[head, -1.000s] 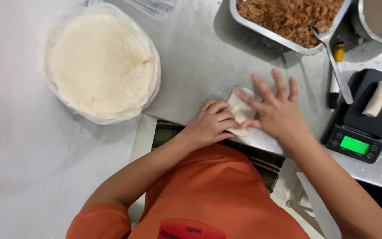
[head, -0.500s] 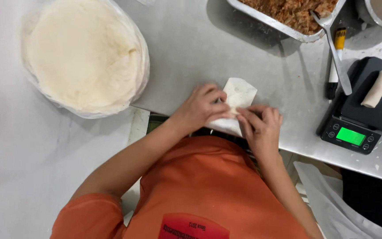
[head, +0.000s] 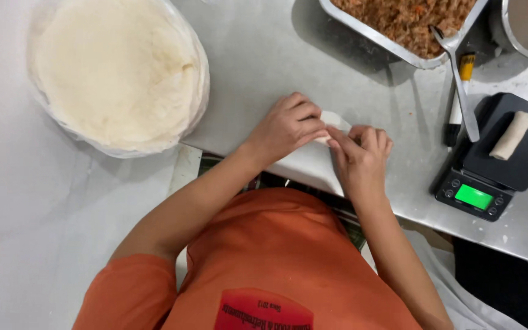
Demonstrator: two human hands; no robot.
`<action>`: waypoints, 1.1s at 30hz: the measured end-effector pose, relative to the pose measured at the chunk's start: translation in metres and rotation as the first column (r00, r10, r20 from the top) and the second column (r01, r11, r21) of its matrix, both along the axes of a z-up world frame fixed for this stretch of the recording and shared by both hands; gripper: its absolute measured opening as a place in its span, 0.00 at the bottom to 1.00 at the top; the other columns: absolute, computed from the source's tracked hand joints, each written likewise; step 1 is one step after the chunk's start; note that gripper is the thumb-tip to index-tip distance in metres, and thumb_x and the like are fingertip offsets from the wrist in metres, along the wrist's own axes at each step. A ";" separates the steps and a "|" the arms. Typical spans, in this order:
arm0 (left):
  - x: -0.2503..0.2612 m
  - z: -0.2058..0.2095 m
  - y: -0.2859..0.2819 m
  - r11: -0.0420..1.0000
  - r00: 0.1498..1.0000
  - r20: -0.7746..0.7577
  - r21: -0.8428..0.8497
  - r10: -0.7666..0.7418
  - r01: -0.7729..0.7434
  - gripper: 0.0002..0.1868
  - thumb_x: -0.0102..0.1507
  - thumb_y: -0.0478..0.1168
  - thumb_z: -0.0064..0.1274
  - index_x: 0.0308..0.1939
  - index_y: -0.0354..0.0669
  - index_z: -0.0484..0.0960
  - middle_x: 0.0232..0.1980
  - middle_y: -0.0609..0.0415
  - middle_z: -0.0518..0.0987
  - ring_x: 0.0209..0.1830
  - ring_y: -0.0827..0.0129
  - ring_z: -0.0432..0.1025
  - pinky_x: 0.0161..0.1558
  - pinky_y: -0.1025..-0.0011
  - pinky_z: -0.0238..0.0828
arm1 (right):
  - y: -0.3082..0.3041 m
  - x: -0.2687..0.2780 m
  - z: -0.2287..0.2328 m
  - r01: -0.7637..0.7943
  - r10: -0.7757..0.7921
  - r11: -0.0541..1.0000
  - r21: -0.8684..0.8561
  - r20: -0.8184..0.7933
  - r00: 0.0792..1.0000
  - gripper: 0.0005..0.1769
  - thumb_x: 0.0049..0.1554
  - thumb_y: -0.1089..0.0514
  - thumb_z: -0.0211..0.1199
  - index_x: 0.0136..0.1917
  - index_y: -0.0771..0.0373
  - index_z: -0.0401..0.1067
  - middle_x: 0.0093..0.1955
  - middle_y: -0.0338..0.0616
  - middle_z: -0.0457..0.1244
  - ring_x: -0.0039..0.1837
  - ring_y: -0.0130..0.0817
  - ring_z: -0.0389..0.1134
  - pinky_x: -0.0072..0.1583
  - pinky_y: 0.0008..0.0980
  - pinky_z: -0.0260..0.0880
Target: The person places spring rolls into plastic packaging by hand and then wraps the filled packaging in a larger plastic film; they also prepare more spring rolls by placing filling on a wrapper with a fork and rolling it up by hand.
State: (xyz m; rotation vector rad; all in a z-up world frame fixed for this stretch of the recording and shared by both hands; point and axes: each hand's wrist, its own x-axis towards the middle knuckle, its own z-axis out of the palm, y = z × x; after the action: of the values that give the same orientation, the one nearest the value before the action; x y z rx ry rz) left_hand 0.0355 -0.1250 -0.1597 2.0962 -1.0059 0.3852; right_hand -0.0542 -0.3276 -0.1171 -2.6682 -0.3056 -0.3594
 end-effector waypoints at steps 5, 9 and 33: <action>-0.002 0.021 0.016 0.991 0.998 -0.049 0.126 -0.042 0.048 0.11 0.67 0.54 0.56 0.46 0.56 0.84 0.45 0.64 0.78 0.51 0.65 0.71 0.49 0.65 0.64 | -0.020 0.004 -0.002 -0.017 0.037 0.989 0.148 -0.135 0.990 0.19 0.56 0.53 0.73 0.61 0.52 0.80 0.50 0.45 0.65 0.53 0.49 0.68 0.57 0.47 0.65; 0.017 0.014 0.008 0.993 0.999 -0.053 0.115 -0.004 0.010 0.12 0.67 0.56 0.55 0.41 0.57 0.86 0.42 0.63 0.79 0.50 0.66 0.71 0.48 0.64 0.62 | -0.036 0.020 -0.001 -0.022 0.053 0.982 0.186 -0.161 0.986 0.12 0.61 0.51 0.71 0.58 0.50 0.82 0.49 0.41 0.69 0.53 0.47 0.69 0.59 0.44 0.64; -0.004 0.122 0.142 0.936 0.888 -0.296 0.098 0.353 -0.339 0.23 0.66 0.42 0.69 0.58 0.35 0.78 0.60 0.41 0.73 0.67 0.44 0.64 0.71 0.52 0.53 | -0.133 -0.106 0.017 0.361 -0.340 0.917 0.170 -0.143 0.930 0.13 0.55 0.63 0.74 0.53 0.64 0.77 0.53 0.53 0.67 0.56 0.57 0.67 0.61 0.49 0.62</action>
State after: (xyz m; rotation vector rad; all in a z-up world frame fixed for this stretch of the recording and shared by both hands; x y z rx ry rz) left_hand 0.0319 0.0169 -0.0375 2.2902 -0.4579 0.1979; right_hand -0.1598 -0.4609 -0.1000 -2.5298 0.2382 -0.3277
